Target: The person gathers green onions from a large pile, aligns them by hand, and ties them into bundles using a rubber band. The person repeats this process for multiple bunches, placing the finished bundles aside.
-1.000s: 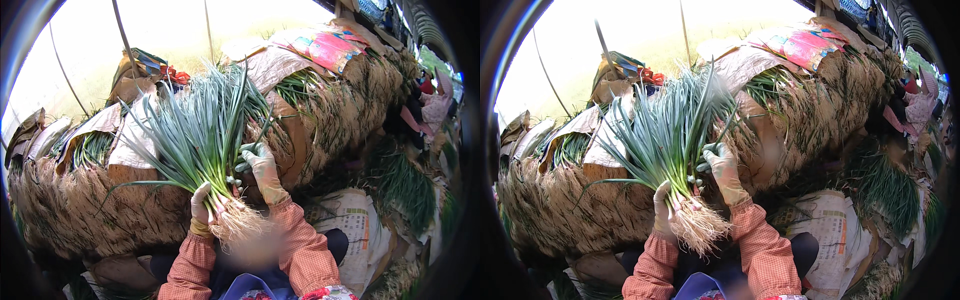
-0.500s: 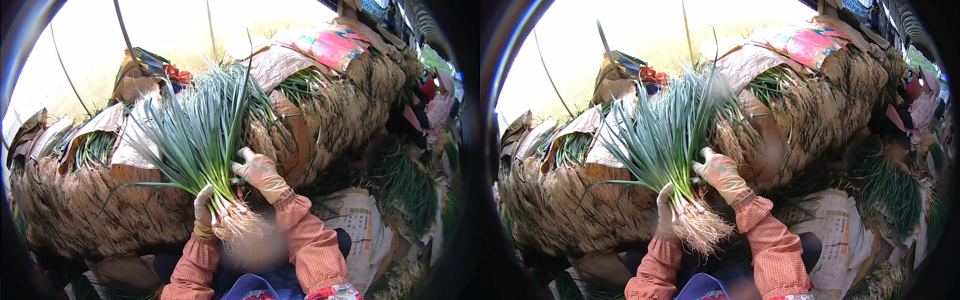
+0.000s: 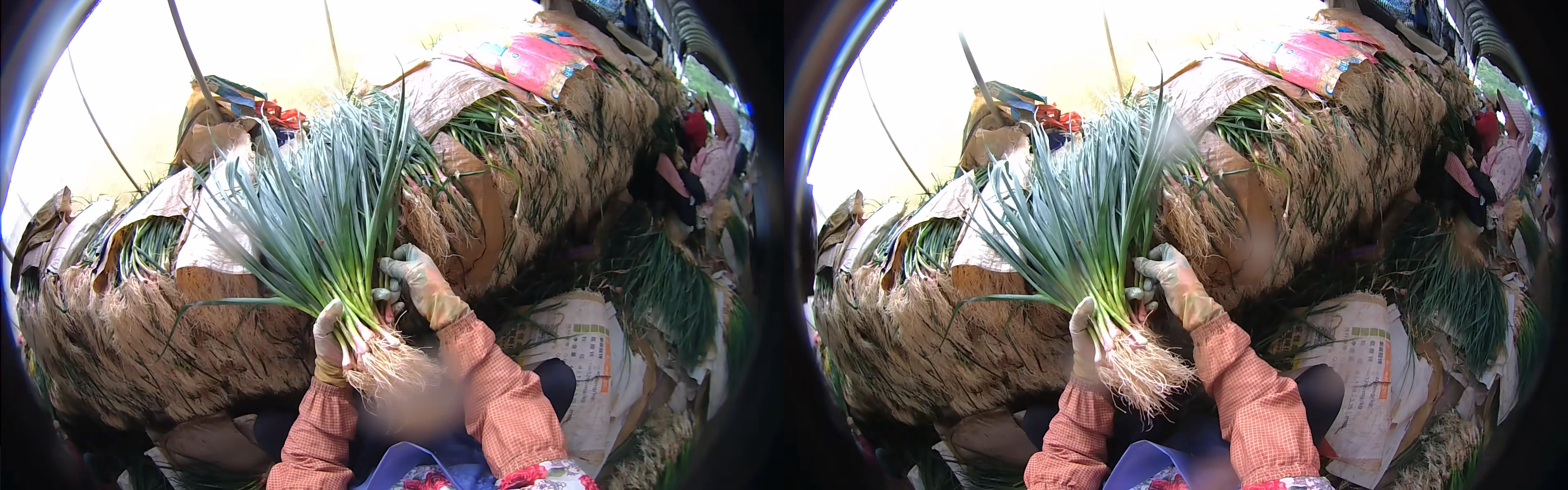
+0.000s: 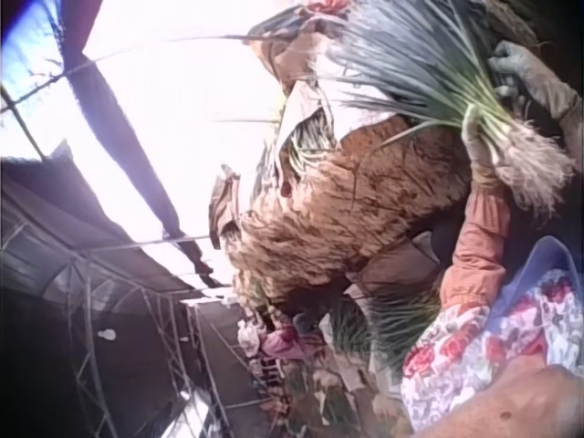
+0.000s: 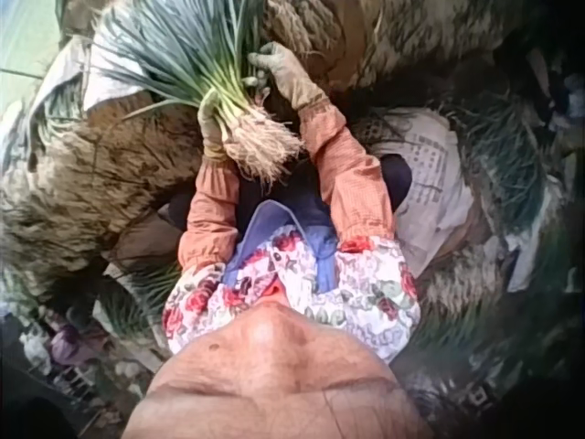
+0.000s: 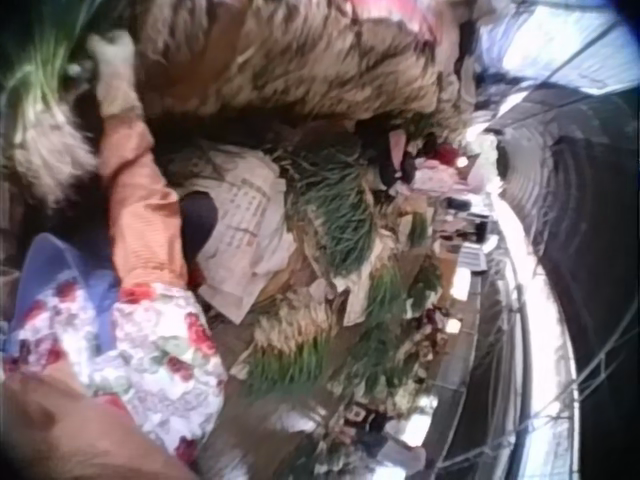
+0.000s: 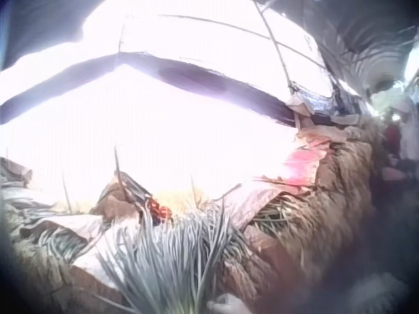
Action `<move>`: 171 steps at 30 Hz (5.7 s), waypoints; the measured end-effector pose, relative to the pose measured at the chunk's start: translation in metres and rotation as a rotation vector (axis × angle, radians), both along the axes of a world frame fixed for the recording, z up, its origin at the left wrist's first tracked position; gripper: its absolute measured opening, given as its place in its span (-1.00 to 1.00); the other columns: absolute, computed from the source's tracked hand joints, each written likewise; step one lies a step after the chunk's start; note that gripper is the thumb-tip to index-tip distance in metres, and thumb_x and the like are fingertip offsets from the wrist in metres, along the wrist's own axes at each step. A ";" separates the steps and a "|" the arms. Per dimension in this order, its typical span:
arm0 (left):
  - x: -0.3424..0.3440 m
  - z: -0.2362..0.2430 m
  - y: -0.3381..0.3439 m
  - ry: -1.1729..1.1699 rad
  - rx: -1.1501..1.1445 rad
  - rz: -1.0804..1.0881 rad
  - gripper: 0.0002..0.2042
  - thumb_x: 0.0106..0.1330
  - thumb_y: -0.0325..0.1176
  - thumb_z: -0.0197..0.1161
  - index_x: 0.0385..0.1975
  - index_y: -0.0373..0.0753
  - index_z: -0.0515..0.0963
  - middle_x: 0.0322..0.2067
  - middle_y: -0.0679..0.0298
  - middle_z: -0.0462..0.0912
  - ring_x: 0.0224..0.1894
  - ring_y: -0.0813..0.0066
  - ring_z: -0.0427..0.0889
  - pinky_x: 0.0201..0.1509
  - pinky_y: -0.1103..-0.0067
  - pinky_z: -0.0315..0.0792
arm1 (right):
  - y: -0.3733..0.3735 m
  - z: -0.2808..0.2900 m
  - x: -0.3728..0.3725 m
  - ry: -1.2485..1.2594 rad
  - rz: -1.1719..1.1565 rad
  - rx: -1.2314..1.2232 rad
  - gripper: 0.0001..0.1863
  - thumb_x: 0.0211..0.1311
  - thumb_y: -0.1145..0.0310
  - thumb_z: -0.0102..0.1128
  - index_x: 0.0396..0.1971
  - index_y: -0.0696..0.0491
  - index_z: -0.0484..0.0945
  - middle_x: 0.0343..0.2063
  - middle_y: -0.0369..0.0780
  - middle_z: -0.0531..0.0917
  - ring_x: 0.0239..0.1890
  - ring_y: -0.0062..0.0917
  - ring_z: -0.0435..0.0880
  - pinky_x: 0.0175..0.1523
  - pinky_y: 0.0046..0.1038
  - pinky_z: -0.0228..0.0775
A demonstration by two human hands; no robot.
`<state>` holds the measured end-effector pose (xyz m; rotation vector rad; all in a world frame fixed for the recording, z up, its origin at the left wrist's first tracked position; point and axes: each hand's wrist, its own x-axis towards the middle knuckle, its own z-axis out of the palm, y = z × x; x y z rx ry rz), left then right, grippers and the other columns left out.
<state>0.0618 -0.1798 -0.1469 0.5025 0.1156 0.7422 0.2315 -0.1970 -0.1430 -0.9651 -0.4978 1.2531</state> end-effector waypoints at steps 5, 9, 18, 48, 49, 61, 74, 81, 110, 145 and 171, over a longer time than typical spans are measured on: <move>-0.001 -0.003 0.006 0.017 0.060 -0.031 -0.43 0.29 -0.05 0.14 0.07 -0.49 0.42 -0.11 -0.11 0.62 -0.08 0.04 0.64 0.18 0.15 0.48 | -0.009 0.004 -0.011 0.110 -0.025 0.066 -0.74 0.29 0.37 0.24 -0.12 0.13 0.43 -0.54 -0.33 0.51 -0.65 -0.69 0.49 -0.67 -0.63 0.26; -0.001 -0.003 0.008 -0.036 -0.013 -0.053 -0.43 0.31 -0.07 0.15 0.11 -0.47 0.38 -0.13 -0.06 0.61 -0.09 0.03 0.64 0.14 0.21 0.52 | -0.001 -0.012 -0.008 0.234 0.030 0.112 -0.79 0.37 0.33 0.11 -0.09 0.10 0.48 -0.54 -0.35 0.54 -0.68 -0.75 0.44 -0.67 -0.69 0.22; -0.001 0.002 0.009 -0.031 0.060 -0.014 -0.44 0.30 -0.04 0.19 0.08 -0.45 0.42 -0.12 -0.05 0.62 0.01 -0.01 0.60 0.16 0.21 0.52 | -0.003 -0.016 -0.021 -0.016 -0.263 0.164 -0.85 0.33 0.42 0.11 -0.16 0.11 0.55 -0.42 -0.26 0.65 -0.39 -0.60 0.63 -0.25 -0.55 0.53; -0.020 0.000 -0.009 0.012 -0.130 -0.013 -0.53 0.28 -0.15 0.14 -0.03 -0.49 0.40 -0.18 0.02 0.57 -0.04 0.06 0.57 0.15 0.26 0.48 | -0.023 -0.011 0.008 -1.393 0.185 0.448 -0.79 0.36 0.35 0.13 -0.09 0.10 0.58 -0.33 -0.18 0.71 -0.27 -0.51 0.67 -0.15 -0.45 0.52; -0.017 0.002 -0.010 0.054 -0.062 0.032 -0.53 0.30 -0.14 0.14 -0.01 -0.46 0.41 -0.21 0.05 0.57 -0.08 0.10 0.56 0.10 0.29 0.51 | -0.025 -0.017 0.008 -1.322 0.116 0.461 -0.80 0.35 0.36 0.14 -0.11 0.10 0.59 -0.35 -0.19 0.71 -0.26 -0.52 0.67 -0.14 -0.45 0.52; -0.012 0.008 -0.019 -0.153 -0.056 -0.136 -0.24 0.31 -0.04 0.17 0.34 -0.45 0.09 0.22 -0.29 0.30 0.16 -0.06 0.51 0.15 0.30 0.56 | -0.061 -0.004 0.079 -1.599 0.645 -0.480 -0.32 0.18 -0.13 0.22 0.10 0.12 0.50 -0.08 -0.03 0.65 0.00 -0.21 0.62 0.11 -0.25 0.43; 0.004 0.034 0.016 -0.218 0.114 0.081 -0.28 0.41 0.04 0.04 0.36 -0.39 0.06 0.17 -0.30 0.37 0.03 0.13 0.63 -0.03 0.35 0.67 | 0.079 0.017 0.116 -1.121 -0.032 -0.315 -0.64 0.20 0.22 0.25 -0.13 0.16 0.51 -0.40 -0.18 0.64 -0.41 -0.49 0.56 -0.20 -0.41 0.41; 0.006 0.024 0.007 -0.237 -0.060 0.037 -0.24 0.36 0.09 0.08 0.31 -0.47 0.14 0.18 -0.28 0.36 0.19 -0.07 0.46 0.32 0.19 0.36 | -0.015 0.009 0.073 -0.480 0.003 0.257 -0.74 0.41 0.20 0.10 -0.18 0.11 0.52 -0.31 -0.27 0.69 -0.46 -0.62 0.69 -0.50 -0.69 0.48; 0.002 0.002 0.007 -0.065 0.038 0.050 -0.37 0.31 0.06 0.13 0.14 -0.42 0.36 0.00 0.00 0.56 0.05 0.07 0.56 0.17 0.30 0.48 | -0.004 0.001 -0.025 0.367 -0.050 0.238 -0.69 0.41 0.33 0.06 0.00 0.22 0.52 -0.36 -0.22 0.65 -0.50 -0.57 0.57 -0.47 -0.65 0.42; 0.007 0.024 -0.011 -0.148 -0.009 0.027 -0.29 0.35 0.17 0.04 0.20 -0.42 0.30 -0.01 -0.05 0.56 0.07 -0.01 0.58 0.05 0.09 0.57 | 0.000 0.022 -0.010 0.447 0.350 0.078 -0.88 0.44 0.34 0.02 -0.11 -0.01 0.46 -0.61 -0.41 0.52 -0.76 -0.88 0.35 -0.83 -0.79 0.05; 0.003 0.016 -0.014 -0.127 -0.125 0.048 -0.30 0.35 0.06 0.05 0.17 -0.56 0.26 -0.13 -0.23 0.58 -0.21 -0.08 0.70 -0.30 0.09 0.69 | -0.003 -0.004 -0.018 0.527 0.140 0.048 -0.85 0.43 0.28 0.01 -0.15 -0.03 0.52 -0.56 -0.32 0.58 -0.76 -0.75 0.36 -0.78 -0.76 0.05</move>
